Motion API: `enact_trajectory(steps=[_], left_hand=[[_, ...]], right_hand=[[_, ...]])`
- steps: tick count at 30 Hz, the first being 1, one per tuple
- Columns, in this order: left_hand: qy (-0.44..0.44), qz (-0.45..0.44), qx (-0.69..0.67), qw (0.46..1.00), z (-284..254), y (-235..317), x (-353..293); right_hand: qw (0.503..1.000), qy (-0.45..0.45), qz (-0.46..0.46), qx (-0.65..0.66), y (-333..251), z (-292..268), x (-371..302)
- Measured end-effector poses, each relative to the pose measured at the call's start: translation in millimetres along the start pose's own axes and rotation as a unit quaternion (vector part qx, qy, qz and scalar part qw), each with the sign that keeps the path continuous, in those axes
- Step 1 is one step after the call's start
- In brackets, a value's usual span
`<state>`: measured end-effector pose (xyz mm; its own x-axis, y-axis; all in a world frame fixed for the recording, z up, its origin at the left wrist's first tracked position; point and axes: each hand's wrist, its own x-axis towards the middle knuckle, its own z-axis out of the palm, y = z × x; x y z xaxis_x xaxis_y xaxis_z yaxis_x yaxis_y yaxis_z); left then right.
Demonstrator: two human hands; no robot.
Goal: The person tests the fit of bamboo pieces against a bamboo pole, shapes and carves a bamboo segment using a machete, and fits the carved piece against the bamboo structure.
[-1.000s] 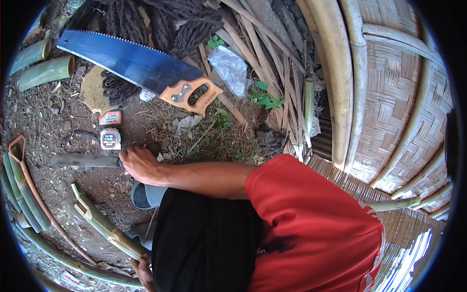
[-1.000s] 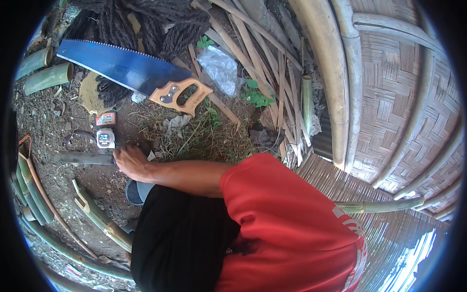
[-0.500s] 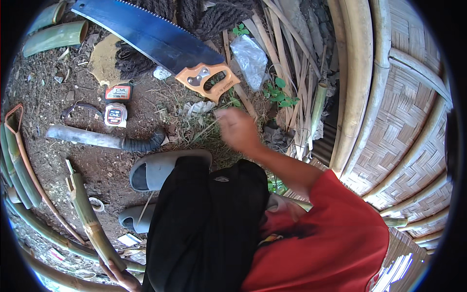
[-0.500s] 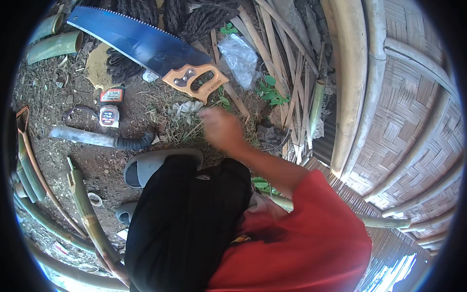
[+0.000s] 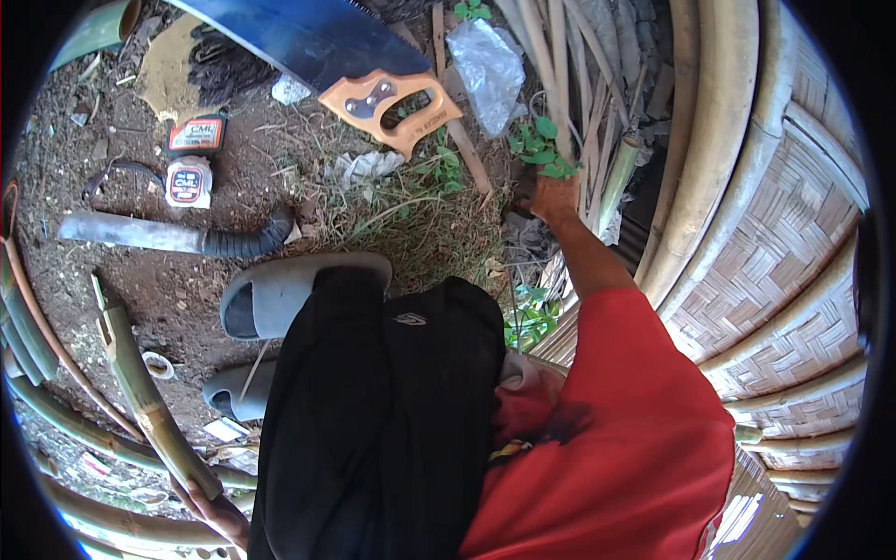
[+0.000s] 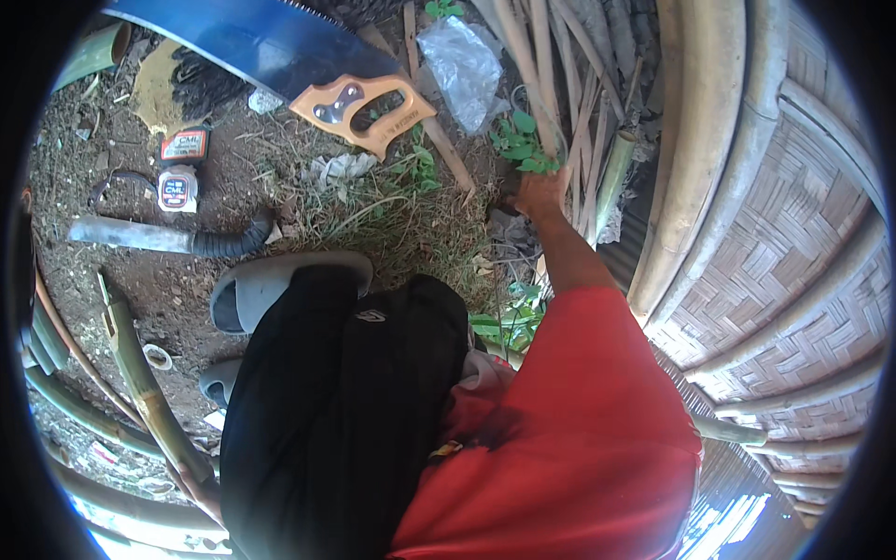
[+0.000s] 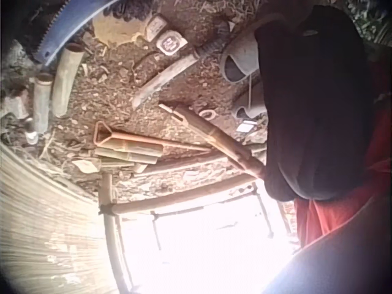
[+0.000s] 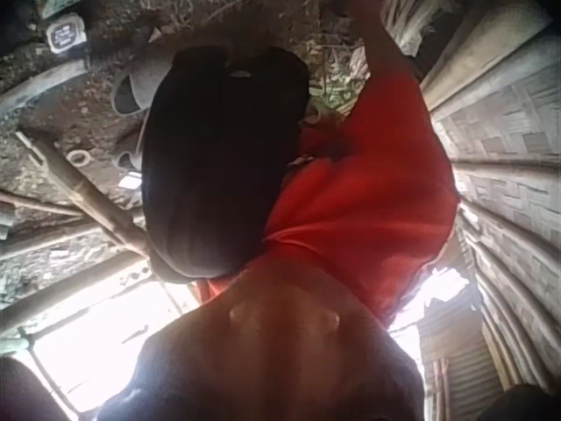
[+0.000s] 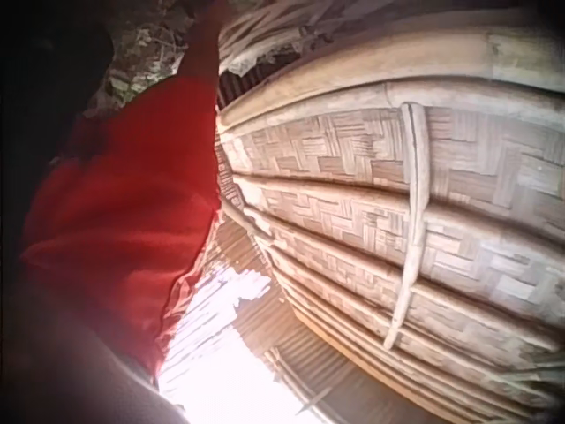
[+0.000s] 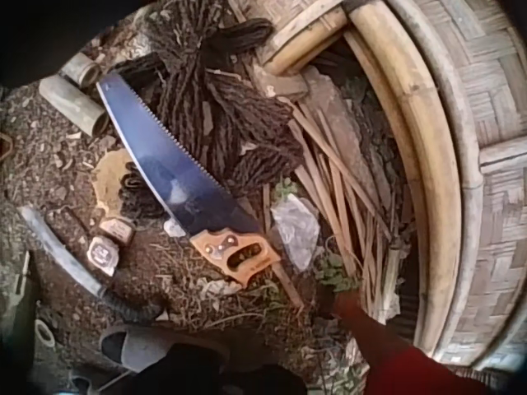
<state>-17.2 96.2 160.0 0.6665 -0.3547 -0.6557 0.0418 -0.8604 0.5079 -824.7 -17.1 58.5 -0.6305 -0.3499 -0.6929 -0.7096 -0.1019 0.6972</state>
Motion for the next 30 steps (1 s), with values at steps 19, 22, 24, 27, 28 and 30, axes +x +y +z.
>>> enact_trajectory(steps=[19, 22, 24, 27, 28, 30], left_hand=[[-0.026, -0.004, -0.049, 0.998, 24.7, -4.4, -10.6], [-0.046, -0.005, -0.061, 0.997, 25.1, -7.7, -4.8], [-0.069, 0.001, -0.065, 0.996, 16.0, -6.2, 7.9], [-0.149, 0.018, -0.085, 0.985, -12.0, -10.9, 29.9], [-0.167, 0.043, -0.075, 0.982, -15.0, -11.7, 33.0], [-0.174, 0.097, -0.022, 0.98, -10.3, -6.1, 29.0]], right_hand=[[0.992, 0.049, -0.053, 0.101, 25.9, -60.1, -116.0], [0.97, 0.137, -0.087, 0.179, 55.5, -98.7, -160.8], [0.932, 0.208, -0.147, 0.259, 76.2, -146.2, -185.7], [0.865, 0.34, -0.24, 0.28, 75.0, -229.7, -213.8], [0.841, 0.384, -0.26, 0.279, 67.1, -258.6, -227.1], [0.799, 0.438, -0.29, 0.292, 40.6, -312.5, -250.6]])
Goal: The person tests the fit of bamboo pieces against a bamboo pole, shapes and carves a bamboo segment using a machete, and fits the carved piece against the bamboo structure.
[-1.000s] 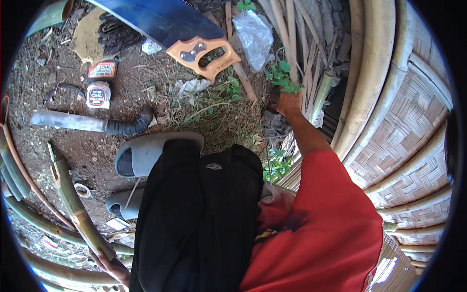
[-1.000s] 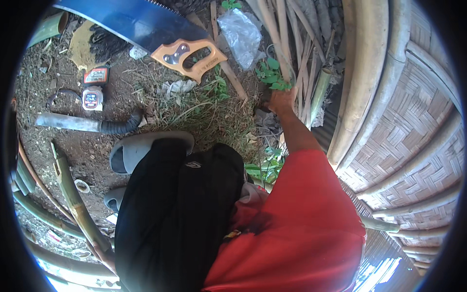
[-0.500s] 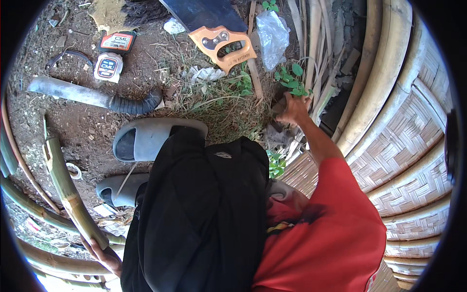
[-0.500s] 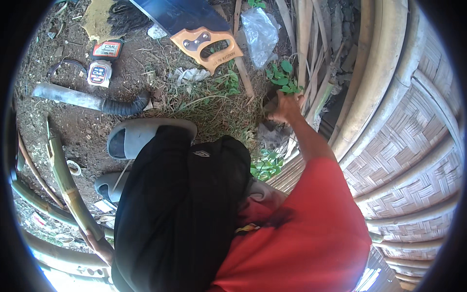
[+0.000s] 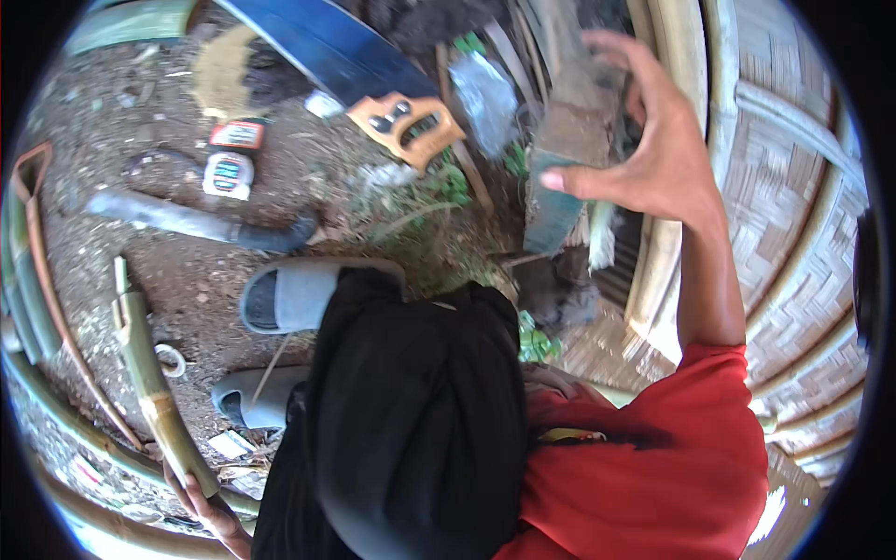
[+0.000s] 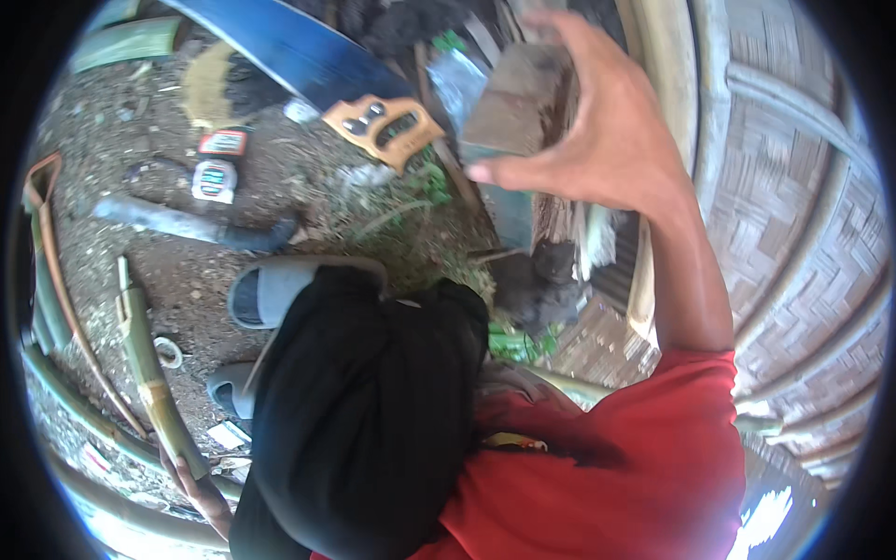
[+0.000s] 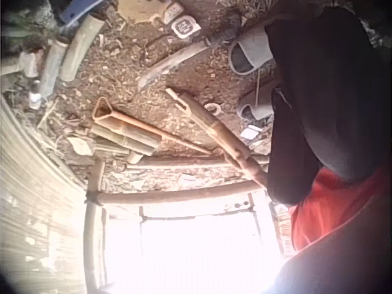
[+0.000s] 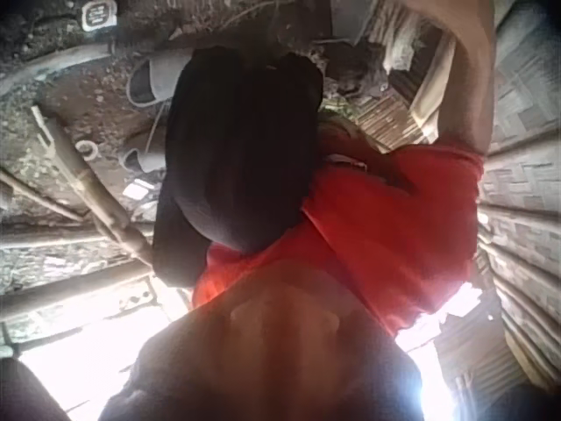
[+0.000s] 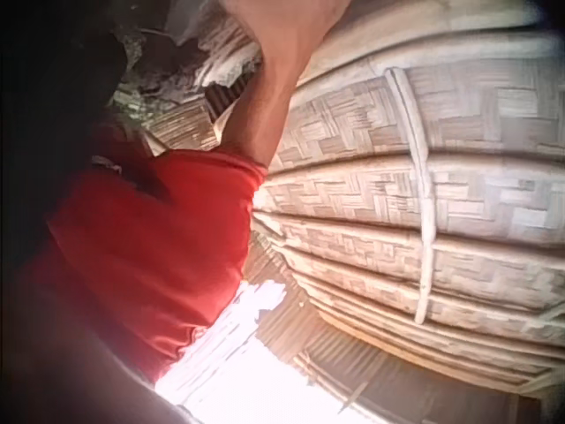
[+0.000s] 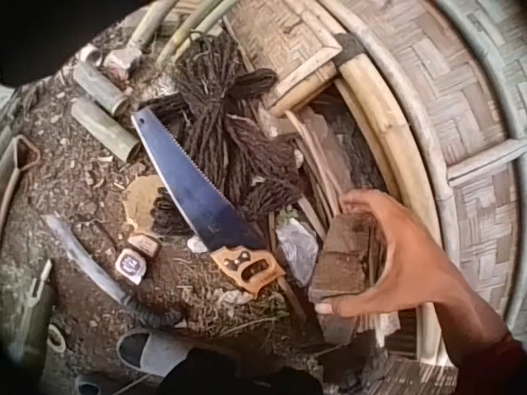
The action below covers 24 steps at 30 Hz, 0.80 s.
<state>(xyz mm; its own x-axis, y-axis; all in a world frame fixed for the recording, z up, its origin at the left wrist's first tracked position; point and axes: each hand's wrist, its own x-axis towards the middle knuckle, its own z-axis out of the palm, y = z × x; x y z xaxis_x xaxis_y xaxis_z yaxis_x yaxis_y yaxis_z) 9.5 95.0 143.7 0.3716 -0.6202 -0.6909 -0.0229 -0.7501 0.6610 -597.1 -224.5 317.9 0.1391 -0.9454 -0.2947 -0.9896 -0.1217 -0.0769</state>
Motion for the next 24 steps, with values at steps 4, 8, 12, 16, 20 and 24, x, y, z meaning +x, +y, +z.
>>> enact_trajectory(steps=[4, 8, 12, 16, 20, 24], left_hand=[[0.039, -0.033, -0.069, 0.996, 15.6, -30.2, 0.6], [0.065, -0.02, -0.138, 0.988, 45.6, -25.3, -18.5], [0.083, -0.028, -0.158, 0.983, 36.4, -16.2, -51.2], [0.081, -0.058, -0.199, 0.975, 45.8, -26.1, -48.1], [0.081, -0.057, -0.211, 0.972, 48.9, -31.1, -37.0], [0.078, -0.026, -0.188, 0.979, 34.8, -19.9, -40.4]], right_hand=[[0.99, -0.048, -0.046, 0.124, -107.8, 16.7, 89.9], [0.96, 0.071, -0.167, 0.213, -115.2, 76.0, 141.4], [0.972, 0.126, -0.118, 0.159, -91.0, 122.3, 94.8], [0.996, -0.01, -0.022, 0.087, -30.3, 155.5, 24.5], [0.985, -0.161, 0.07, -0.006, -19.2, 214.8, -21.9], [0.982, -0.142, 0.123, 0.0, -32.3, 252.7, -15.6]])
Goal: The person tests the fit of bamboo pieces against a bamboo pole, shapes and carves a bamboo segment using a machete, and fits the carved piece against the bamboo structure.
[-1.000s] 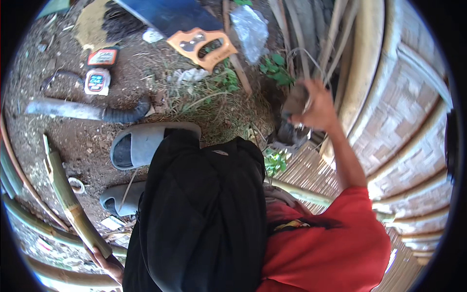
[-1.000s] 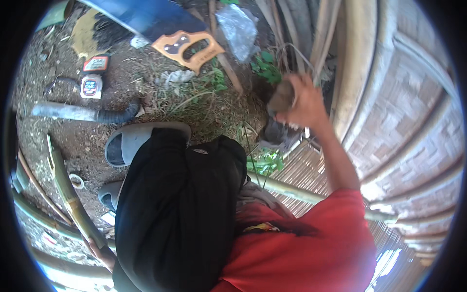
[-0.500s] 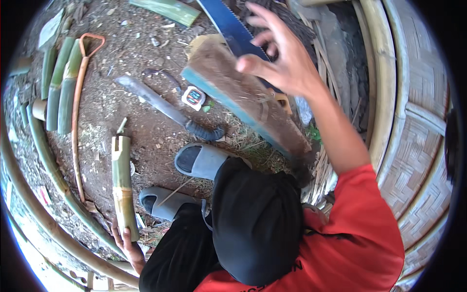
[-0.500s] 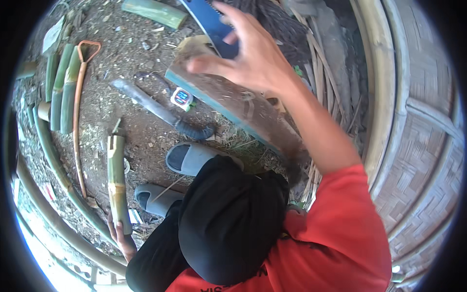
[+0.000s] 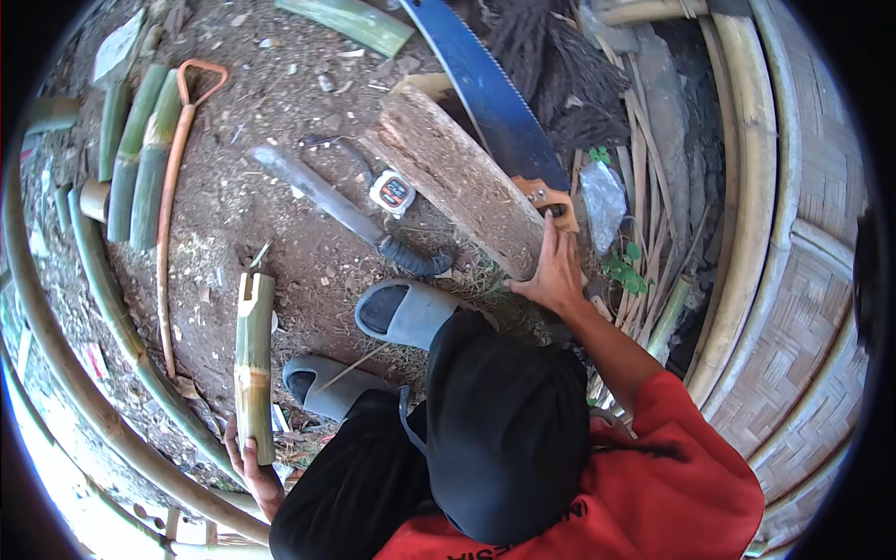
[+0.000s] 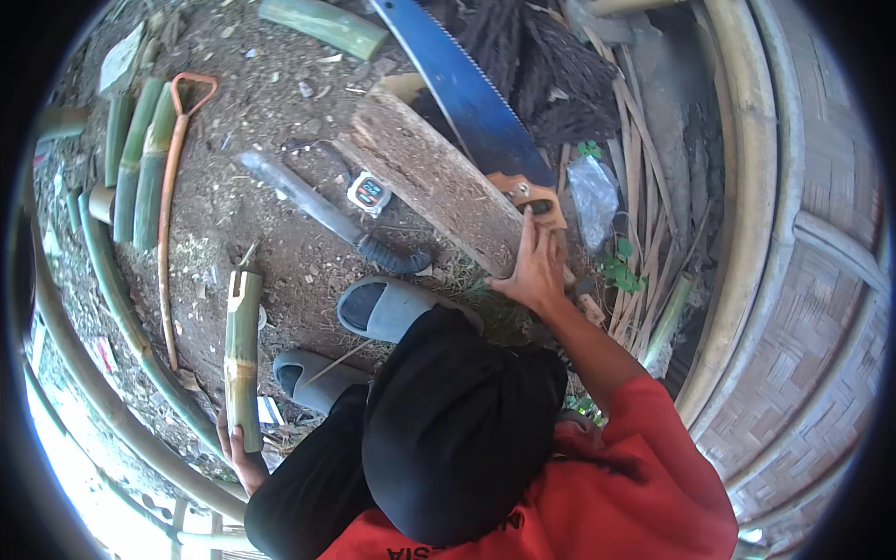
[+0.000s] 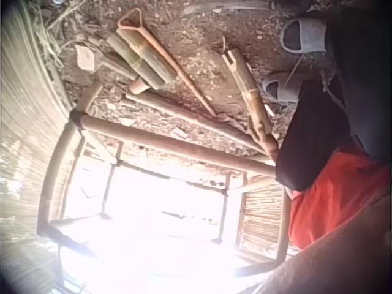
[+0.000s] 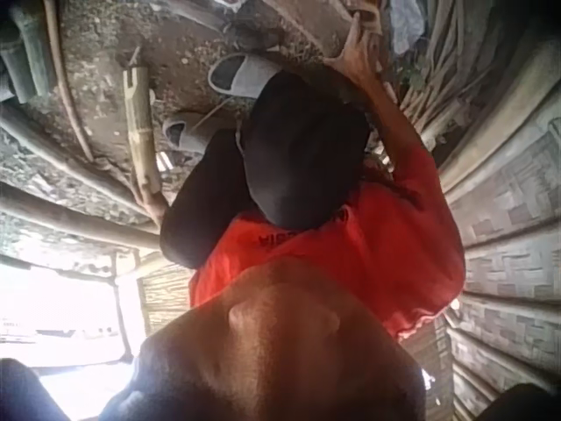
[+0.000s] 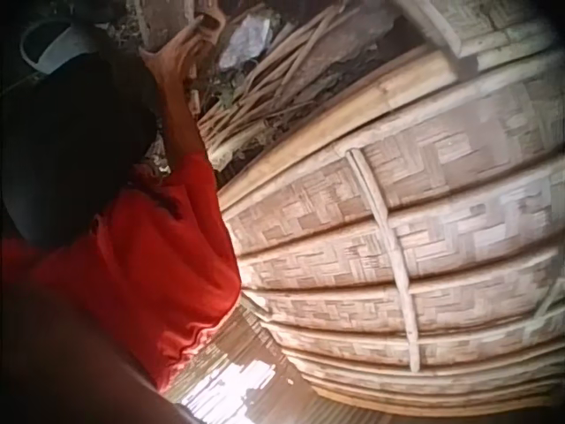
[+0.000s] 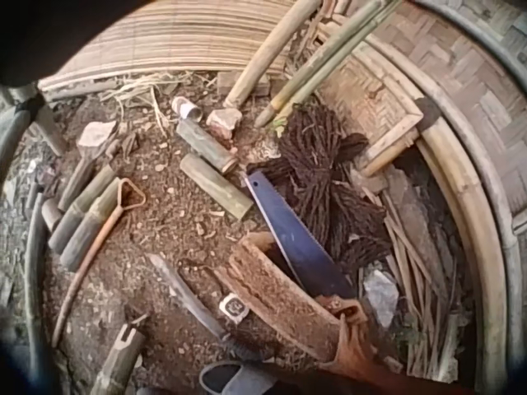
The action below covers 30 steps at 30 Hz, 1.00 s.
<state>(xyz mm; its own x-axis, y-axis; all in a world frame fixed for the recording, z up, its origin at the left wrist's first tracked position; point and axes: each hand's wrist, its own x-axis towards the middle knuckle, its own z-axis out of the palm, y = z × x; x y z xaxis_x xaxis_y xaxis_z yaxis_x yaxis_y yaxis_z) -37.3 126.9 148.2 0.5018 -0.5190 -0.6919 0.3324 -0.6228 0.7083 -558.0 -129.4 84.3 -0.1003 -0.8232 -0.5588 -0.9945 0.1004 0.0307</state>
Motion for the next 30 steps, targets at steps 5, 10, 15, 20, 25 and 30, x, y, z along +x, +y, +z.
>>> enact_trajectory(steps=[5, 10, 15, 20, 25, 30], left_hand=[[0.055, -0.029, -0.005, 0.998, -1.2, -0.6, -15.0], [0.157, -0.009, -0.094, 0.983, -7.0, -26.6, -49.9], [0.279, 0.028, -0.087, 0.956, -6.5, -58.2, -102.5], [0.417, 0.049, -0.072, 0.905, -5.0, -77.6, -177.5], [0.471, -0.002, -0.112, 0.875, 6.1, -84.0, -228.6], [0.513, 0.009, -0.092, 0.853, 9.4, -90.3, -257.5]], right_hand=[[0.965, 0.035, -0.194, 0.174, -22.3, -59.0, -3.9], [0.956, 0.125, -0.256, 0.063, -90.0, -146.4, -19.3], [0.875, 0.157, -0.458, -0.034, -237.5, -186.8, -6.0], [0.737, 0.133, -0.657, -0.09, -362.0, -155.3, 5.5], [0.621, -0.009, -0.775, -0.12, -465.2, -77.0, 28.6], [0.649, -0.055, -0.74, -0.168, -492.7, -17.5, 28.6]])
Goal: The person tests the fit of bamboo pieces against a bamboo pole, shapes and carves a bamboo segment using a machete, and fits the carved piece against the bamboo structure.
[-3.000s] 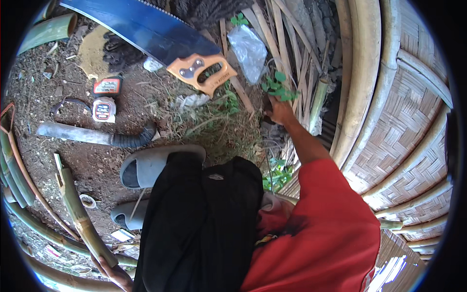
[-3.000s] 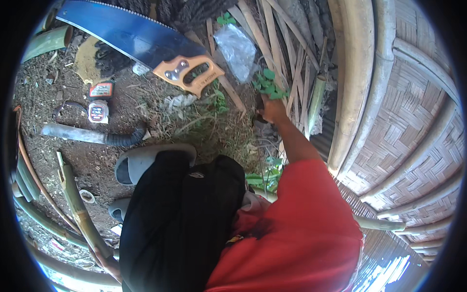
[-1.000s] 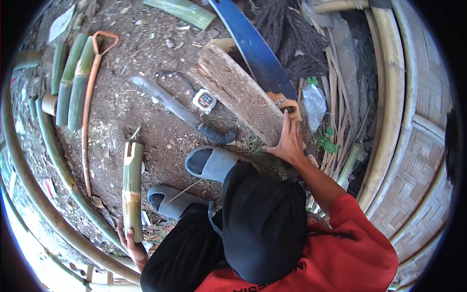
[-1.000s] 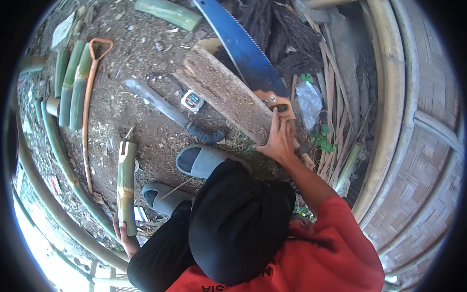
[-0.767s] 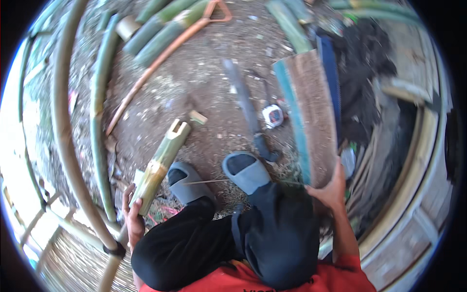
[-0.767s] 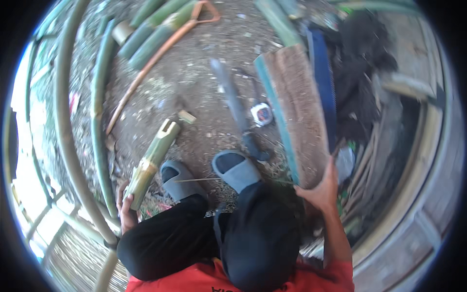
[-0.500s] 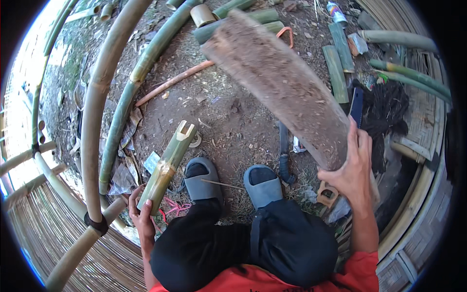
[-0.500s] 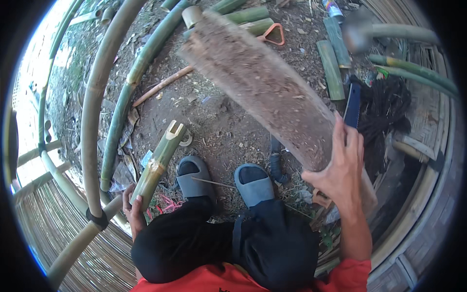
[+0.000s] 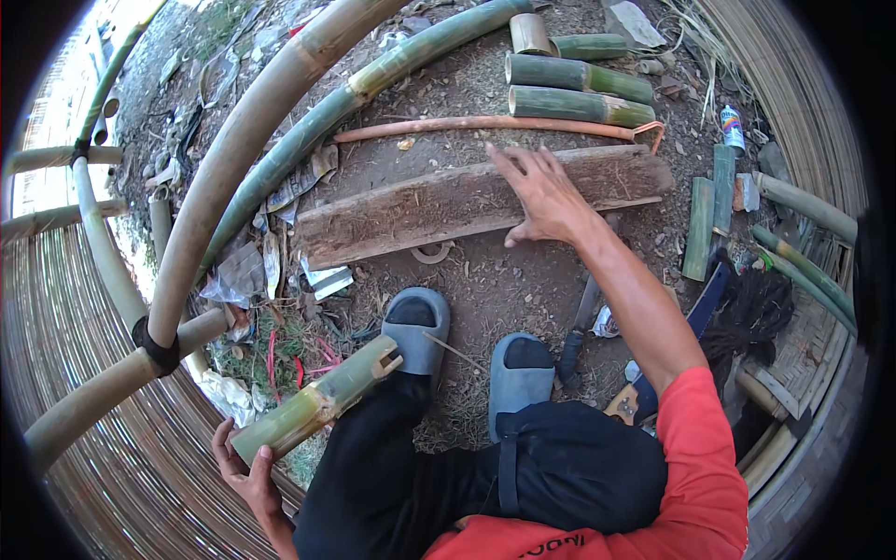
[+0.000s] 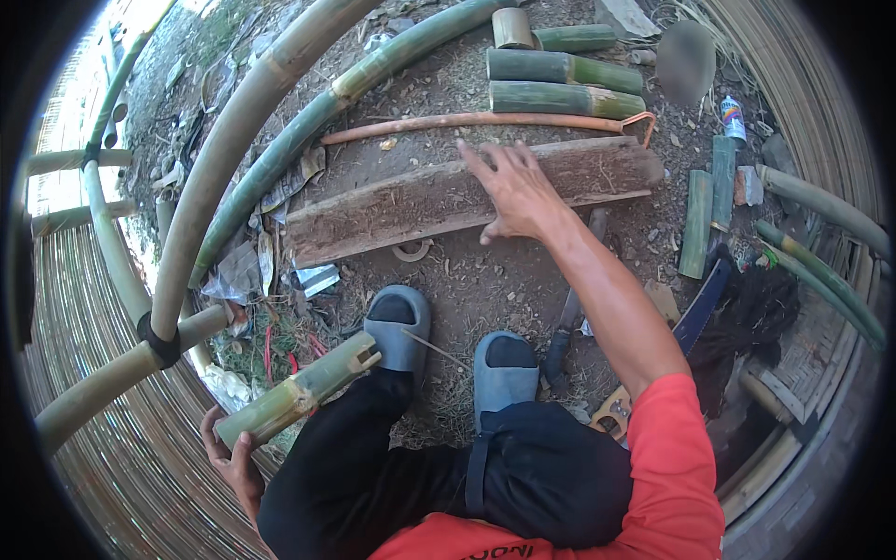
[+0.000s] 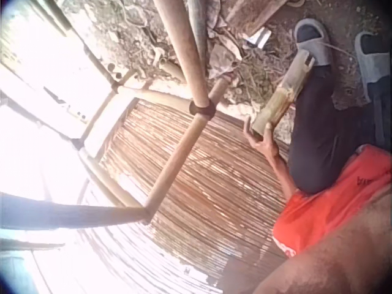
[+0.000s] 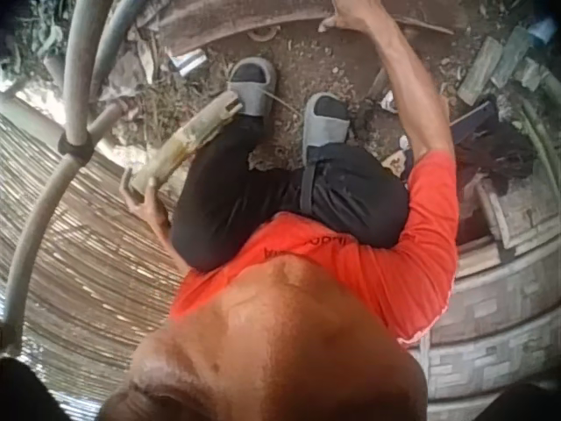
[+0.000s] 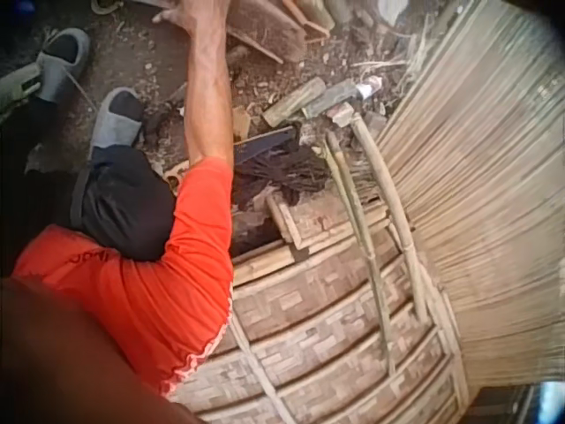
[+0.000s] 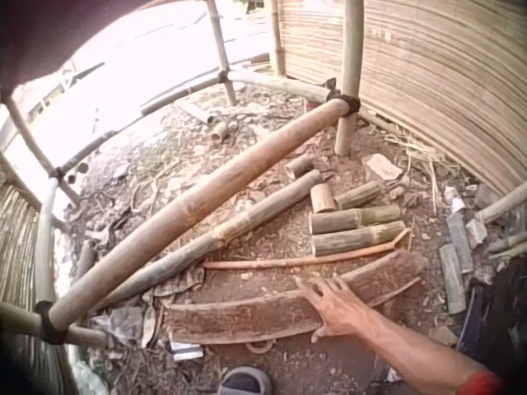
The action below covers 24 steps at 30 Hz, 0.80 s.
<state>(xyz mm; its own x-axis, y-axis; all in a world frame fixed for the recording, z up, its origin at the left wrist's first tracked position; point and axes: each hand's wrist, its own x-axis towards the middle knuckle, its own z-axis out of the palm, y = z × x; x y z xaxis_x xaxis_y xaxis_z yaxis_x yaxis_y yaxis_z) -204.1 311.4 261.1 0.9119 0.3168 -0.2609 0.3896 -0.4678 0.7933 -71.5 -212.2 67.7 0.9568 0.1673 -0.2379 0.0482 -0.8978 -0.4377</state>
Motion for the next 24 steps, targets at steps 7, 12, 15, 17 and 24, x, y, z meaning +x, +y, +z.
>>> enact_trajectory(steps=[7, 12, 15, 17, 24], left_hand=[[-0.012, 0.072, -0.053, 0.996, 36.9, 24.2, 26.7], [-0.056, 0.111, -0.014, 0.992, 49.0, 28.5, 45.1], [-0.054, 0.11, -0.144, 0.982, 40.7, 28.6, 48.2], [-0.061, 0.107, -0.16, 0.979, 34.6, 27.0, 49.1], [-0.06, 0.095, -0.165, 0.98, 45.2, 27.5, 46.7]], right_hand=[[0.992, 0.011, 0.004, -0.122, 48.3, 22.5, -1.3], [0.993, -0.057, -0.009, -0.099, 53.0, -6.0, 4.3], [0.965, -0.245, 0.048, 0.081, 70.8, -43.0, 7.3], [0.969, -0.197, 0.099, 0.111, 95.1, -65.9, 4.4], [0.984, 0.155, 0.053, -0.074, 83.4, -46.6, -13.7]])
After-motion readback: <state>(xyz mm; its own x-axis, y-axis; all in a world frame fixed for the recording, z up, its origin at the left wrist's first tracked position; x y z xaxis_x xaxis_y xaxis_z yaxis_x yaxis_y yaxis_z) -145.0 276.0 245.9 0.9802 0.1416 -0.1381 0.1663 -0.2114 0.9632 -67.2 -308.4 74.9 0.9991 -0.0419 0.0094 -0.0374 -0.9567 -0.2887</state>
